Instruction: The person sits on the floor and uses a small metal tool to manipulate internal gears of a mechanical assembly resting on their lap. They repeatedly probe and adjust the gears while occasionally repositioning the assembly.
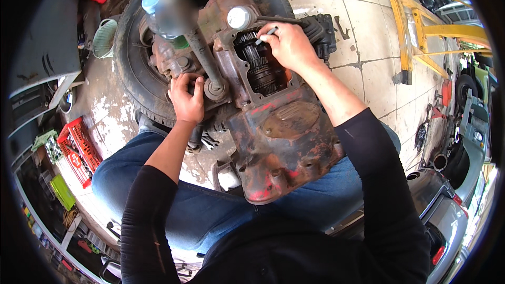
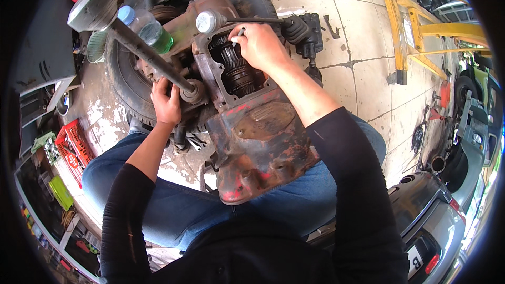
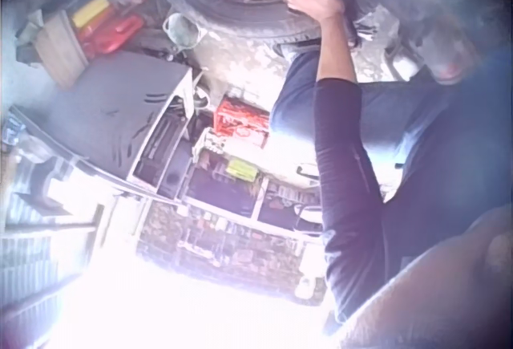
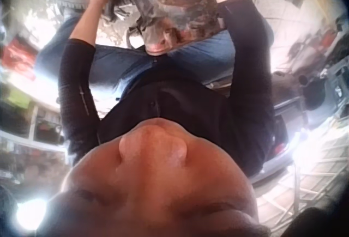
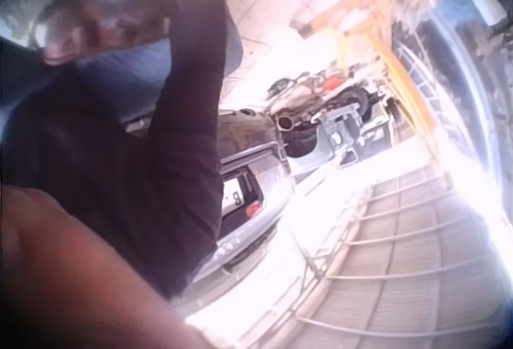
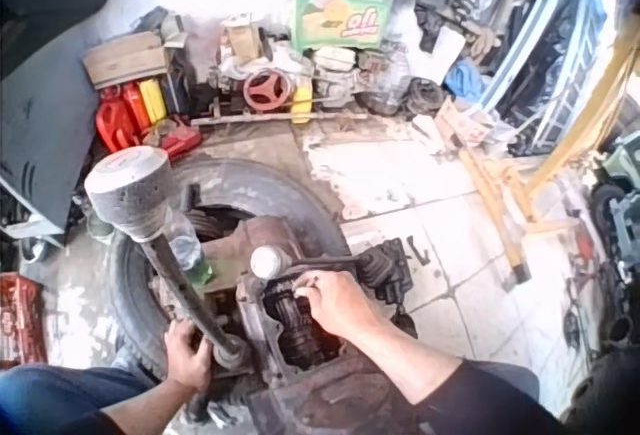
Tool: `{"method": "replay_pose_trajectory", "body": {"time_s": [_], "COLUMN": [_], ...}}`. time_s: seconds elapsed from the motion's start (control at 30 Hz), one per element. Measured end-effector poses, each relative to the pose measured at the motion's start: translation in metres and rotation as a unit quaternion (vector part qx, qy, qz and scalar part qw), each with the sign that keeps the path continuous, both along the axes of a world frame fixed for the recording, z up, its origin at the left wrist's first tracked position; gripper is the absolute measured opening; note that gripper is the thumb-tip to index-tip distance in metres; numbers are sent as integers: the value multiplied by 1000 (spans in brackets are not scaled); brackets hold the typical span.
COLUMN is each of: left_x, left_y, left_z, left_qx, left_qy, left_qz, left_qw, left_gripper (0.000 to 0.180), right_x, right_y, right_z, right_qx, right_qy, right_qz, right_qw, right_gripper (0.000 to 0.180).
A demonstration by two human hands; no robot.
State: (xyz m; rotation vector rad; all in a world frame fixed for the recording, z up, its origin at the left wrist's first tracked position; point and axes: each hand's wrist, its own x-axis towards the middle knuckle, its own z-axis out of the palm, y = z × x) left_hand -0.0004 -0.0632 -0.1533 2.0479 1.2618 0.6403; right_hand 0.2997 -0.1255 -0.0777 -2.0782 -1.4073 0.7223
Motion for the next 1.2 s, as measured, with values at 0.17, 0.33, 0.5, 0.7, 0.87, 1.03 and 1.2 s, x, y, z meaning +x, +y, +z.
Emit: {"method": "replay_pose_trajectory", "body": {"time_s": [0.17, 0.33, 0.5, 0.7, 0.87, 1.03, 1.2], "left_x": [-3, -5, -13, -8, -9, -14, -13], "left_y": [3, 4, 5, 4, 6, 7, 6], "left_z": [-5, -13, -23, -17, -23, -30, -27], "left_qx": [-19, -45, -51, -68, -71, -107, -113], "left_qy": [-11, -23, -62, -91, -117, -134, -134], "left_qz": [-9, -22, -20, -22, -24, -17, -14], "left_qw": [1000, 998, 997, 993, 990, 985, 984], "left_gripper": [21, 25, 25, 22, 23, 21, 20], "right_x": [14, 14, 23, 22, 16, 26, 10], "right_y": [-1, -6, 1, -4, -5, -2, -9], "right_z": [-6, -12, 5, -5, -17, -10, -12], "right_qx": [-20, 72, -18, 7, 53, 0, 6], "right_qy": [3, 26, 58, 53, 82, 57, 98], "right_qz": [25, -12, 9, 13, -32, 11, 4], "right_qw": [999, 997, 998, 998, 995, 998, 995], "right_gripper": [12, 13, 14, 11, 12, 11, 9]}}
